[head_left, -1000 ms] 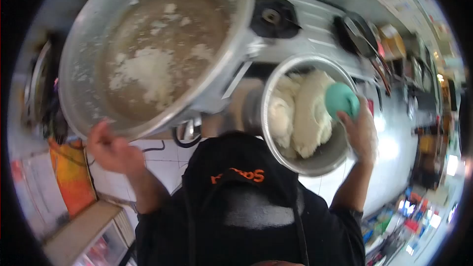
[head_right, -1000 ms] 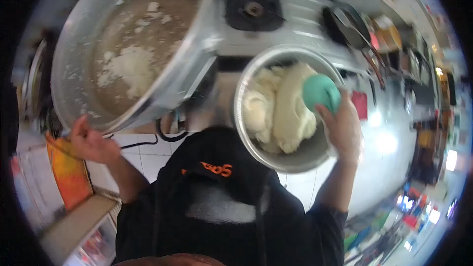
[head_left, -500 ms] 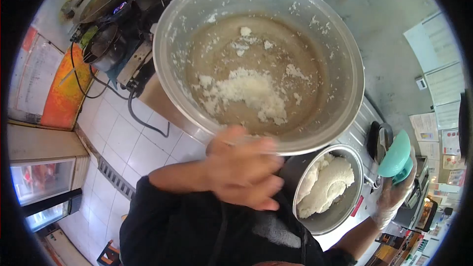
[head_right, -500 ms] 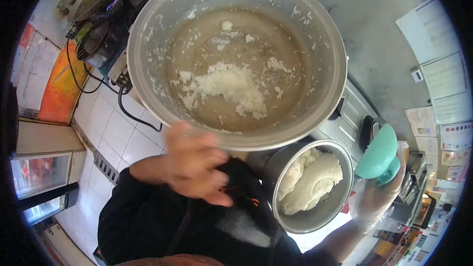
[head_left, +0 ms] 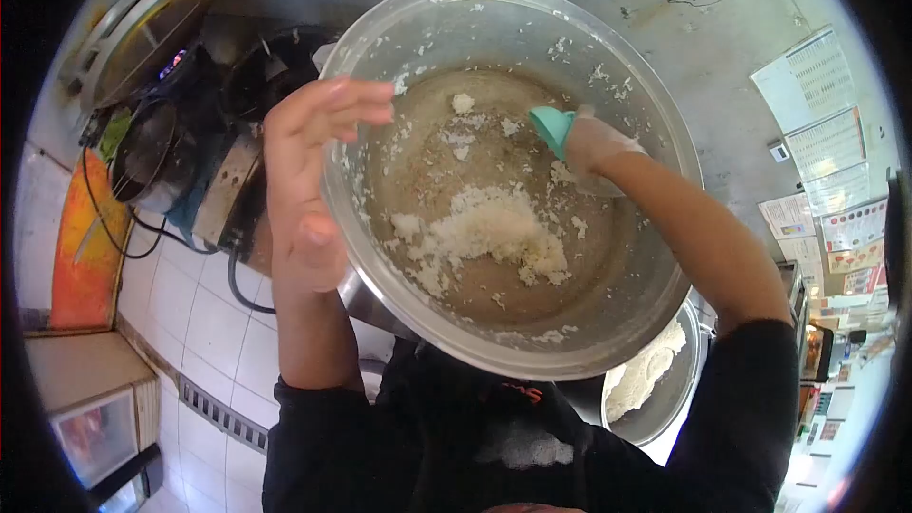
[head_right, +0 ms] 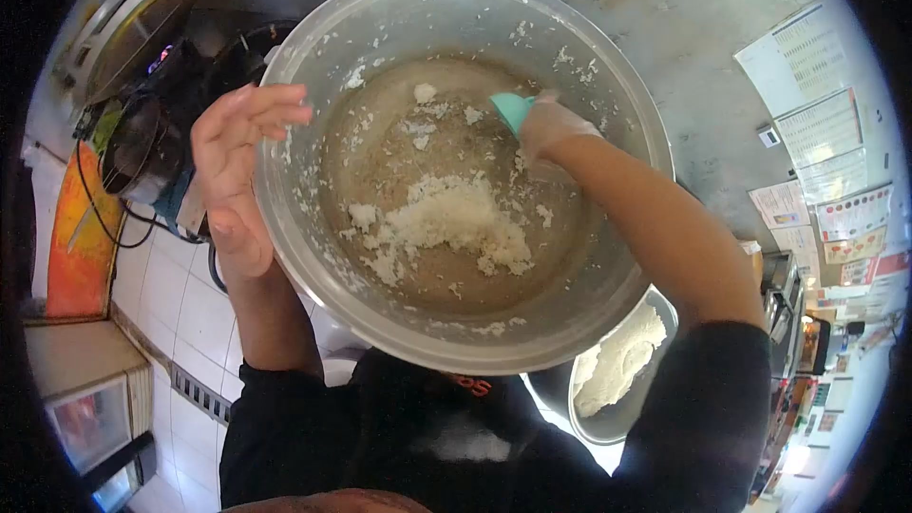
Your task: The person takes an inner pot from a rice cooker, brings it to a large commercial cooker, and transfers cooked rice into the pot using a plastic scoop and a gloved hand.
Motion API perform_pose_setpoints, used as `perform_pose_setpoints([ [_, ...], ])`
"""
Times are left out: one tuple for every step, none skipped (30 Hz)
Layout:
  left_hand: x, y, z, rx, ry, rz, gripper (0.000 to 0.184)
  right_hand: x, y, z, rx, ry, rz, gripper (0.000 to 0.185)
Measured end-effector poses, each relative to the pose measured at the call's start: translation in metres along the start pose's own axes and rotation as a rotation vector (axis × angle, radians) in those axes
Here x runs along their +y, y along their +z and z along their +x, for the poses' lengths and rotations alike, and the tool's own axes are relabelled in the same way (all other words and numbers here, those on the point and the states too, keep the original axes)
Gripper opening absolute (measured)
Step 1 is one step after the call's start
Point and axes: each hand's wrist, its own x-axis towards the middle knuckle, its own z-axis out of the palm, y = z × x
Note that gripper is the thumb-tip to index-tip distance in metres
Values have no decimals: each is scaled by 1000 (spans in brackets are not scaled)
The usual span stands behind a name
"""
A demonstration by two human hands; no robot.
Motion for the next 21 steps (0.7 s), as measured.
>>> perform_pose_setpoints([
  [3, -3, 4, -3, -4, -13, 100, -3, 9, 13, -32, -23, -105, 48],
  [5, -8, 7, -61, -66, 5, 106, -7, 19, 29, -67, -51, -209, 49],
  [3, -11, 8, -123, -130, 25, 111, -7, 27, 56, -32, -171, -203, 47],
  [-2, -10, 7, -130, -145, 16, 111, -6, 36, 83, -3, -292, -197, 46],
  [-7, -8, 4, -113, -98, 19, 117, -14, 53, 107, 102, -388, -116, 43],
  [-11, -7, 2, -93, -51, 26, 123, -30, 66, 122, 208, -488, -33, 40],
  [-13, -6, 2, -92, -67, 28, 123, -69, 31, 79, 86, -492, 127, 38],
  [-14, -6, 2, -78, -25, 7, 126, -107, -5, 29, -37, -489, 290, 36],
  [-16, -6, 3, -68, 15, -11, 129, -118, 9, 26, -58, -486, 298, 36],
  [-19, -5, 3, -75, -8, -4, 129, -126, 24, 25, 59, -758, -26, 34],
  [-23, -4, 4, -34, 33, -28, 131, -132, 33, 14, 184, -1018, -351, 33],
  [-26, -3, 3, 7, 78, -58, 133, -126, 42, -4, 164, -1032, -440, 34],
  [-29, -5, 3, 2, 63, -63, 133, -119, 42, -30, 147, -1046, -537, 34],
  [-33, -10, 5, -39, 108, -64, 134, -107, 45, -48, 99, -1098, -562, 33],
  [-36, -16, 7, -80, 153, -67, 134, -88, 46, -61, 52, -1147, -586, 33],
  [-39, -21, 9, -122, 200, -72, 134, -56, 68, -59, 45, -1140, -583, 33],
  [-42, -23, 11, -161, 251, -76, 135, -17, 107, -49, -214, -1035, -544, 32],
  [-44, -23, 14, -199, 305, -80, 135, 3, 127, -41, -464, -918, -499, 32],
  [-40, -20, 12, -200, 307, -87, 135, 1, 105, -47, -464, -910, -499, 32],
  [-34, -15, 7, -123, 239, -101, 135, -9, 60, -57, -94, -1148, -513, 30],
  [-30, -11, 6, -50, 171, -112, 134, -18, 28, -60, 297, -1361, -511, 28],
])
